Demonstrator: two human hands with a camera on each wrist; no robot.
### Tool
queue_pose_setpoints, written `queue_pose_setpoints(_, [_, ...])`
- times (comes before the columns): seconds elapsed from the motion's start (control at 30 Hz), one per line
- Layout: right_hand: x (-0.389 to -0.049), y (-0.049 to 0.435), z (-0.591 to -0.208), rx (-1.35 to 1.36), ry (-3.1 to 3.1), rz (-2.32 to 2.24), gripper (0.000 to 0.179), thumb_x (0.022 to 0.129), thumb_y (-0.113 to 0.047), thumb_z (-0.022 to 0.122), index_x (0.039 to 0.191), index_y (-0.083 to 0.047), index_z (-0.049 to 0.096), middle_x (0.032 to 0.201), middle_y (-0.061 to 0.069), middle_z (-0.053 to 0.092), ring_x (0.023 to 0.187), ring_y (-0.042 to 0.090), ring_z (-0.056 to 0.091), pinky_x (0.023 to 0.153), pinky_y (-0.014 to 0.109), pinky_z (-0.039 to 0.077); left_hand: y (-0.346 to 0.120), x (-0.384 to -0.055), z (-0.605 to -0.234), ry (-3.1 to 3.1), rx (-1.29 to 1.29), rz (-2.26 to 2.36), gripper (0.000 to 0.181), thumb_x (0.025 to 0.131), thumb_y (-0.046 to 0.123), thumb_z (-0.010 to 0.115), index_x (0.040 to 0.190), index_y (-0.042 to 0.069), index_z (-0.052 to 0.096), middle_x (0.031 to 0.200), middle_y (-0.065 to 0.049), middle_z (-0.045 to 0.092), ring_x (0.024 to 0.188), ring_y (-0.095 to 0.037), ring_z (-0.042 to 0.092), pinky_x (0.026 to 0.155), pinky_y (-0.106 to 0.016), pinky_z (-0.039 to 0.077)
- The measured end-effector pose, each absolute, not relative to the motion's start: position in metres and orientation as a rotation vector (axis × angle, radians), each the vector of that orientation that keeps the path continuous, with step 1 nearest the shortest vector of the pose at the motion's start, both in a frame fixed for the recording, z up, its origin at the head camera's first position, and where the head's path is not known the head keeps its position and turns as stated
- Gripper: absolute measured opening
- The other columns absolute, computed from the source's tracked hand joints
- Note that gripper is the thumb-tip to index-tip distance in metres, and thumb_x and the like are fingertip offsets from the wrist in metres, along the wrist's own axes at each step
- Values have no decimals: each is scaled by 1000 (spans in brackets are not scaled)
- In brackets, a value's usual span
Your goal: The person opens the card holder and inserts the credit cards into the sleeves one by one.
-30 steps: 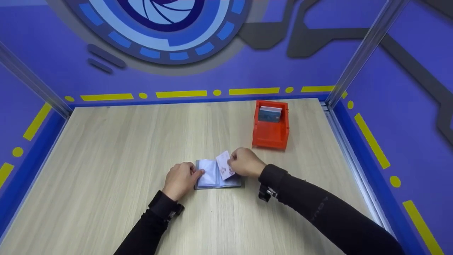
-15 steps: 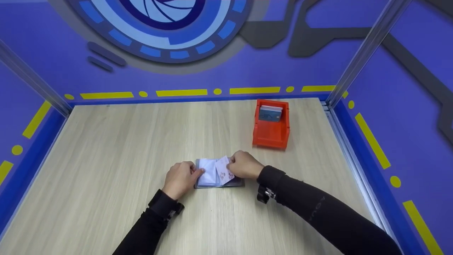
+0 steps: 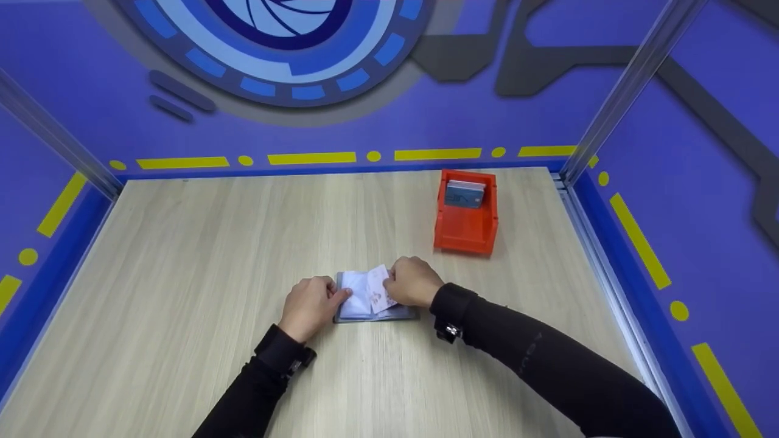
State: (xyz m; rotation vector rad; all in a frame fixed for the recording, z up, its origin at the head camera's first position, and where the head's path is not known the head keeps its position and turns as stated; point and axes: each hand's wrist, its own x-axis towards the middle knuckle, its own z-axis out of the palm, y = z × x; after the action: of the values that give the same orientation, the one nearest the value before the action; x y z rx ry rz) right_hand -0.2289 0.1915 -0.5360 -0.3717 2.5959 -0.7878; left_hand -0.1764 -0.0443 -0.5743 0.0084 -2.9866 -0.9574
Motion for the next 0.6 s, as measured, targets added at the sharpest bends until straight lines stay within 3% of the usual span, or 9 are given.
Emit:
queue_pose_setpoints(0.27, [-229, 188, -538, -369, 2584, -746, 45, 103, -26, 72, 61, -20, 57, 56, -9, 42, 59, 12, 47, 57, 28, 33, -45, -177, -574, -3000, 2, -923, 42, 98, 38, 84, 72, 15, 59, 69, 4, 55, 64, -14, 50, 58, -32, 36])
queue_pose_setpoints(0.6, [-228, 189, -532, -358, 2533, -705, 44, 104, -23, 68, 61, -19, 56, 57, -8, 41, 59, 13, 46, 58, 28, 33, -44, -177, -573, -3010, 17, -967, 44, 99, 40, 82, 72, 17, 56, 69, 5, 50, 64, -14, 47, 58, -32, 35])
